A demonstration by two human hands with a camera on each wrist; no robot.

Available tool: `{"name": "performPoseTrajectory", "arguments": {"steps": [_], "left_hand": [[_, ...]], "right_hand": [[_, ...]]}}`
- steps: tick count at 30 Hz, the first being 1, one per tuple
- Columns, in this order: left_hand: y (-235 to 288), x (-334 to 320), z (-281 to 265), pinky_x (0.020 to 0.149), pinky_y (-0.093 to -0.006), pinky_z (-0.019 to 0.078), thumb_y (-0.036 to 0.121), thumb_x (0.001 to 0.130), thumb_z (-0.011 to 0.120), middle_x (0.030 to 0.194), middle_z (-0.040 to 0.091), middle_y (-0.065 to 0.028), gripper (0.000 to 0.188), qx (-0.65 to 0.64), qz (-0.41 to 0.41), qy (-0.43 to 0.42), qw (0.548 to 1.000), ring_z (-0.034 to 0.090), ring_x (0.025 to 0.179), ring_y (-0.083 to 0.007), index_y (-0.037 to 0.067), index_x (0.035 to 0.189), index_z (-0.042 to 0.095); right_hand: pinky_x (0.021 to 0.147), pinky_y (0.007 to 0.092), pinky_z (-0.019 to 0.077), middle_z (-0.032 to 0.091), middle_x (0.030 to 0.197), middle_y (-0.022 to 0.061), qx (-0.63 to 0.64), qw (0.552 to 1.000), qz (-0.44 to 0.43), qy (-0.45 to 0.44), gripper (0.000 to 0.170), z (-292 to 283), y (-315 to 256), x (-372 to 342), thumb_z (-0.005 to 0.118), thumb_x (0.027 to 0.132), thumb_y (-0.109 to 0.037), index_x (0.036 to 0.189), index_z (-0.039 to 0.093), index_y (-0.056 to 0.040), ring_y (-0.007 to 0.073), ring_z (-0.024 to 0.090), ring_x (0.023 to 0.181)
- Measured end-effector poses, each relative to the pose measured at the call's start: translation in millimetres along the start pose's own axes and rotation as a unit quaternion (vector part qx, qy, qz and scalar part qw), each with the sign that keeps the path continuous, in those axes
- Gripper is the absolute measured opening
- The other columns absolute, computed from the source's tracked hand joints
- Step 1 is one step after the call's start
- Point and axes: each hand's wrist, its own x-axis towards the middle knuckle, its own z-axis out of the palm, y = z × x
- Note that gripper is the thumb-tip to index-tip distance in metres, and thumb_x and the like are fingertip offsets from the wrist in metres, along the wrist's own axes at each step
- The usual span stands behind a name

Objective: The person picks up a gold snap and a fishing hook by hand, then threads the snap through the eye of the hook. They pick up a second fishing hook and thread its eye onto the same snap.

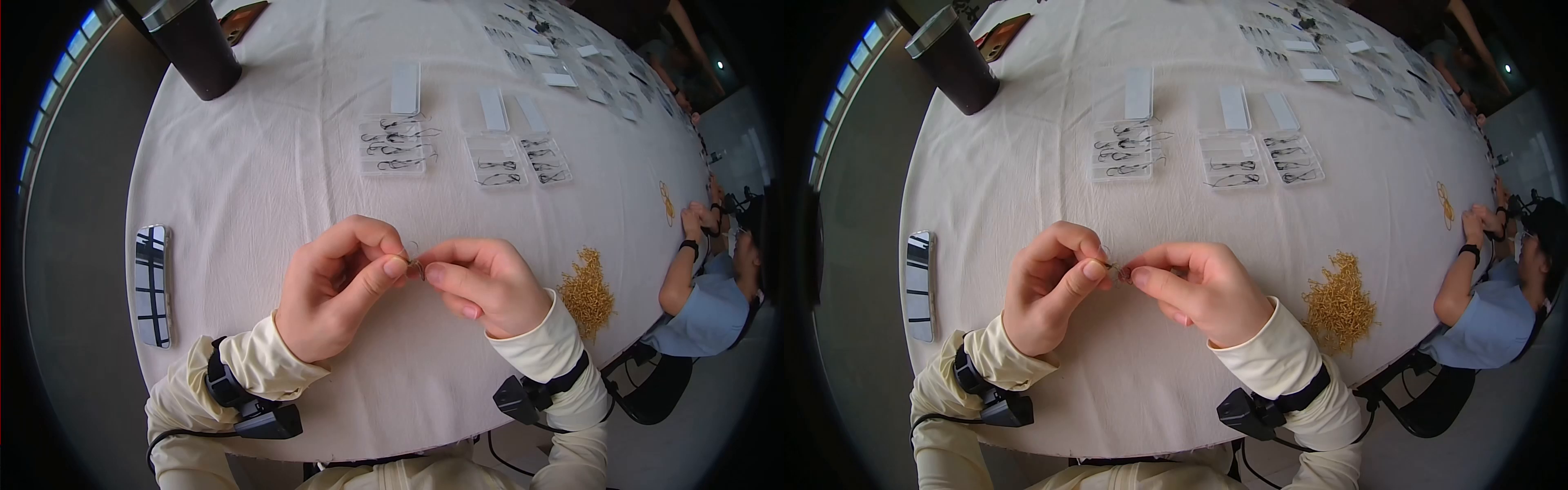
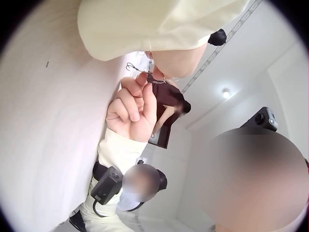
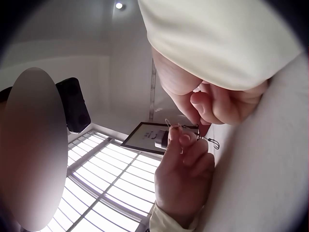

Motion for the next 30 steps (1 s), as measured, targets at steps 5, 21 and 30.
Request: {"name": "performPoseTrajectory", "arguments": {"steps": [5,21,30], "left_hand": [[0.1,0.2,0.4,0.076,-0.0221,0.0455,0.008,0.099,0.061,0.090,0.060,-0.0004,0.007,0.011,0.003,0.005,1.000,0.056,0.081,-0.0068,0.002,0.101,0.059],[1.8,-3.7,-1.2,0.074,-0.0235,0.0461,0.004,0.097,0.059,0.089,0.060,-0.0011,0.005,0.054,-0.056,0.017,0.997,0.056,0.080,-0.0074,0.002,0.100,0.057],[2.1,-5.4,-0.6,0.072,-0.0217,0.0452,0.002,0.095,0.062,0.089,0.061,-0.0009,0.006,0.079,-0.065,0.001,0.995,0.056,0.080,-0.0059,0.001,0.100,0.058]], "right_hand": [[0.049,0.0199,0.0353,0.058,0.073,-0.0030,0.041,0.999,0.002,0.027,0.021,0.1,-1.3,-0.8,0.065,0.096,-0.014,0.105,0.068,0.0039,0.0034,0.045,0.054],[0.057,0.0198,0.0393,0.058,0.081,-0.0003,-0.223,0.926,-0.243,0.183,0.009,13.4,2.2,-5.8,0.067,0.095,-0.007,0.089,0.066,0.0010,0.0030,0.049,0.065],[0.057,0.0201,0.0404,0.057,0.081,0.0003,-0.267,0.912,-0.262,0.166,0.008,14.3,6.8,-3.8,0.067,0.094,-0.006,0.089,0.066,-0.0002,0.0040,0.050,0.064]]}}
